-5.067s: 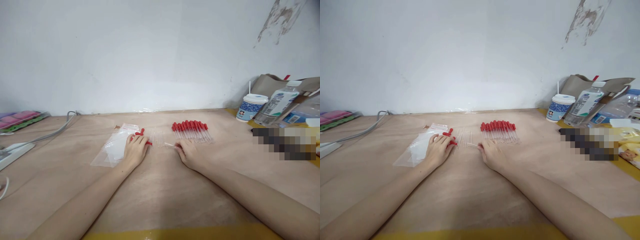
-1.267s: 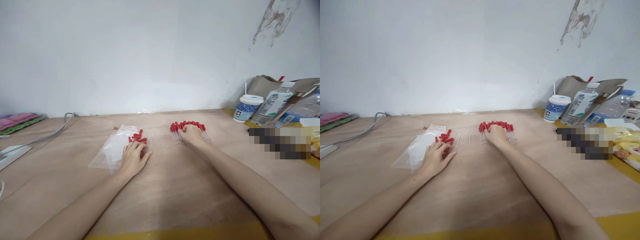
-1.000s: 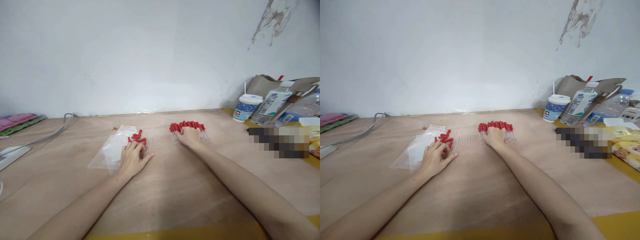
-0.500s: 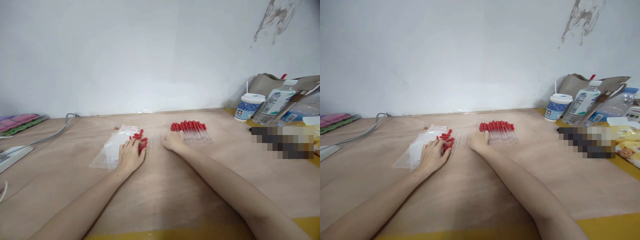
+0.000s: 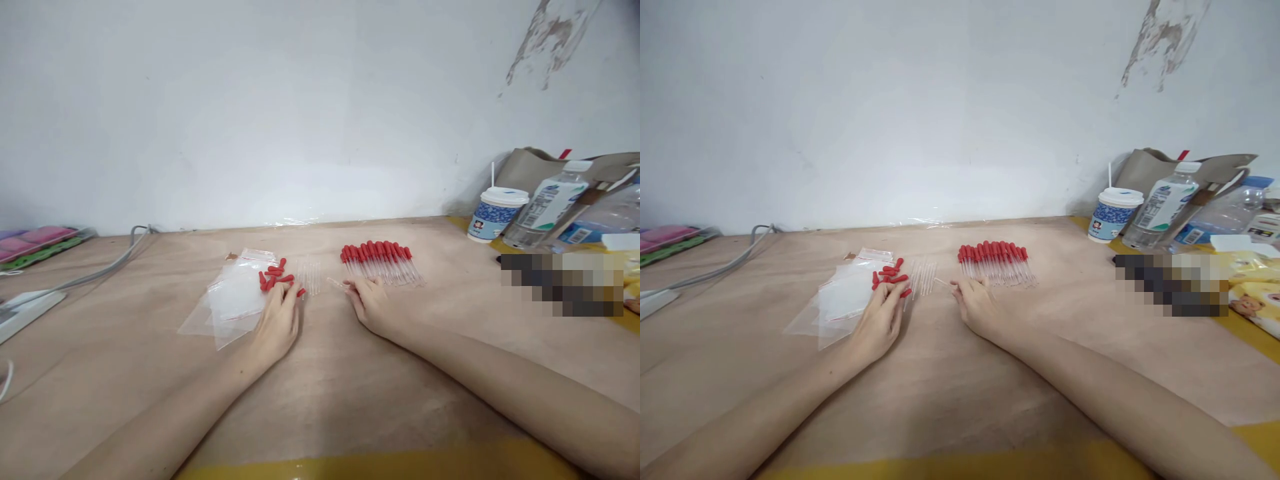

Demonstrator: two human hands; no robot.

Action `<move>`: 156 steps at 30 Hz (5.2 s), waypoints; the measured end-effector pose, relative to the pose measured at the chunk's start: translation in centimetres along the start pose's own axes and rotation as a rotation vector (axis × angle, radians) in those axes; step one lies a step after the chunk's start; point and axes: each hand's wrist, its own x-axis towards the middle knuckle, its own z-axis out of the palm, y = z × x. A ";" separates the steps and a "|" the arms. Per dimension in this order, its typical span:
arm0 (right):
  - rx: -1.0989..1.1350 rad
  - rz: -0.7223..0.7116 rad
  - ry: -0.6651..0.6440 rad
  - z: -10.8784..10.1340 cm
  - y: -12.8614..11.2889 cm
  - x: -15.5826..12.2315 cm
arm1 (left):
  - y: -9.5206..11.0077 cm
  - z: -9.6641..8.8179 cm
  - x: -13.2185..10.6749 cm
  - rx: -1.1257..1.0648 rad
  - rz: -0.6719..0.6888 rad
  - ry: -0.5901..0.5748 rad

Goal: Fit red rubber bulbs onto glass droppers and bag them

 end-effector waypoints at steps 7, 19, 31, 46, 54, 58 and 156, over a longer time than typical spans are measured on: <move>0.149 -0.114 0.055 -1.0 -0.9 -1.0 | 2.1 -0.3 -0.4 -0.419 -0.154 -0.117; 0.172 -0.196 -0.035 -1.2 -1.7 -1.0 | 1.4 0.4 -0.4 -0.587 -0.257 -0.167; 0.321 -0.208 -0.243 -2.5 -1.0 -0.4 | 1.9 -0.6 -0.5 -0.637 -0.167 -0.326; 0.222 -0.216 -0.080 -1.9 -0.9 -1.0 | 1.1 0.2 -0.5 -0.641 -0.255 -0.250; 0.270 -0.250 -0.013 -1.5 -1.3 -1.1 | 1.1 0.3 -0.6 -0.685 -0.290 -0.282; 0.255 -0.263 -0.001 -1.2 -1.6 -1.1 | 1.2 0.3 -0.6 -0.702 -0.279 -0.246; 0.196 -0.125 0.020 -1.8 -2.1 -1.5 | 1.7 0.0 -0.3 -0.618 -0.282 -0.228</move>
